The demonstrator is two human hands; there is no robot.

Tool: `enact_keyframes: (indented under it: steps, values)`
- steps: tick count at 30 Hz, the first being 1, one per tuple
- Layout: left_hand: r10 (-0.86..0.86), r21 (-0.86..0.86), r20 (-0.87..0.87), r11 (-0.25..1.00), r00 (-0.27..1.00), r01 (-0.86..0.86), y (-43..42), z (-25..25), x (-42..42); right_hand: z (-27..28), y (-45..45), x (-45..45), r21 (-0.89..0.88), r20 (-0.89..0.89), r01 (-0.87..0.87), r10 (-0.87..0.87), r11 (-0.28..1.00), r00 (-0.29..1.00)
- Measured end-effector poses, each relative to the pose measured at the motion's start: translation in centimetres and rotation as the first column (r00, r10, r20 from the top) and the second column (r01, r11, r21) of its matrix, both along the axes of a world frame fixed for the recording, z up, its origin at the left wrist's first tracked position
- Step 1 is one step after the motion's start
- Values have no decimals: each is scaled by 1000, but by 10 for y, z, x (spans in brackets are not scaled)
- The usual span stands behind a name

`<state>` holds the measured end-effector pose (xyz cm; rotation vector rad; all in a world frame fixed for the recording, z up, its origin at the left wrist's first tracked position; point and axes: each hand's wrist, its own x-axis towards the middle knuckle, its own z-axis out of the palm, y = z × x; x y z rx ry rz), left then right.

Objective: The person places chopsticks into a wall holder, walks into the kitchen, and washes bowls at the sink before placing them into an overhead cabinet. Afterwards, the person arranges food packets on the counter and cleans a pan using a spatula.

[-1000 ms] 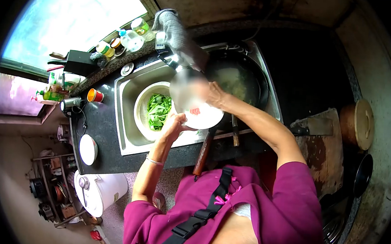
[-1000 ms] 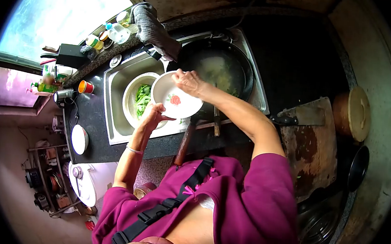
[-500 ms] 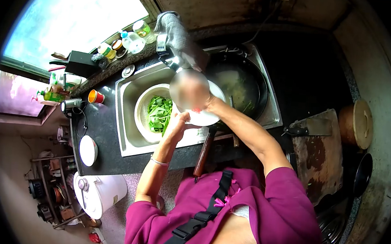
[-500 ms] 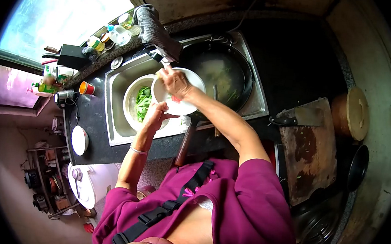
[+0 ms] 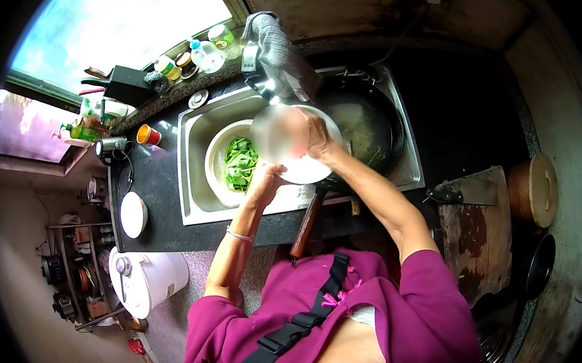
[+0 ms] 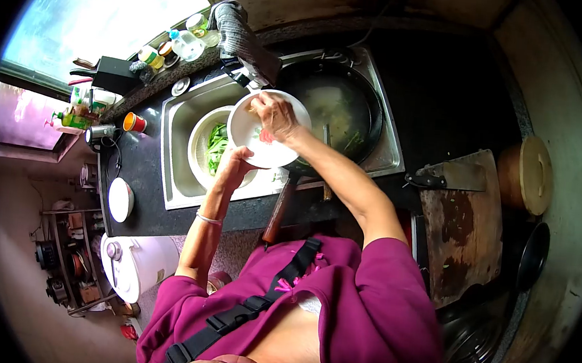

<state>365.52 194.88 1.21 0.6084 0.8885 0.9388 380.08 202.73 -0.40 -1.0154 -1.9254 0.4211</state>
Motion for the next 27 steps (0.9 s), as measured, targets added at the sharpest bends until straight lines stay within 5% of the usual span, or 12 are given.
enact_keyframes:
  steps: [3, 6, 8, 11, 13, 15, 16, 17, 19, 21, 23, 27]
  values:
    - [53, 33, -147, 998, 988, -48, -5, -5, 2, -10, -10, -25, -221, -368, -49, -37, 974, 929]
    - [-29, 43, -125, 998, 992, 35, 0, -6, -11, 6, -26, -23, -313, -626, -445, 170, 839, 761]
    - [-62, 50, -83, 997, 995, 66, 1, -11, -21, 30, -37, -7, -340, -582, -601, 341, 723, 739]
    - [-104, 94, -116, 989, 988, 115, 3, -15, -33, 43, -30, 19, -623, -231, -619, 644, 478, 729]
    - [-132, 125, -144, 981, 981, 151, 1, -14, -31, 59, -20, 33, -674, 234, -552, 850, 491, 471]
    - [-53, 31, -105, 998, 993, 56, -1, -10, -18, 58, 3, 53, -710, 196, -372, 675, 598, 711]
    - [-50, 42, -57, 998, 997, 53, -3, -2, -15, 62, 1, 56, -697, 167, -399, 676, 596, 718]
    - [-49, 45, -52, 998, 997, 51, -3, 2, -13, 63, 6, 57, -506, 137, -419, 550, 754, 824]
    - [-109, 56, -34, 992, 993, 111, -2, 7, -11, 65, 4, 51, -392, 54, -358, 410, 847, 911]
    - [-95, 66, -36, 993, 995, 98, -2, 9, -5, 54, -8, 26, -200, -218, -379, 336, 904, 916]
    - [-88, 76, -41, 993, 995, 91, -3, 10, 3, 49, -18, 6, 49, -98, -333, 337, 942, 937]
    - [18, 97, -99, 995, 995, -8, -7, 2, 8, 40, -27, -13, 86, 37, -191, 189, 978, 981]
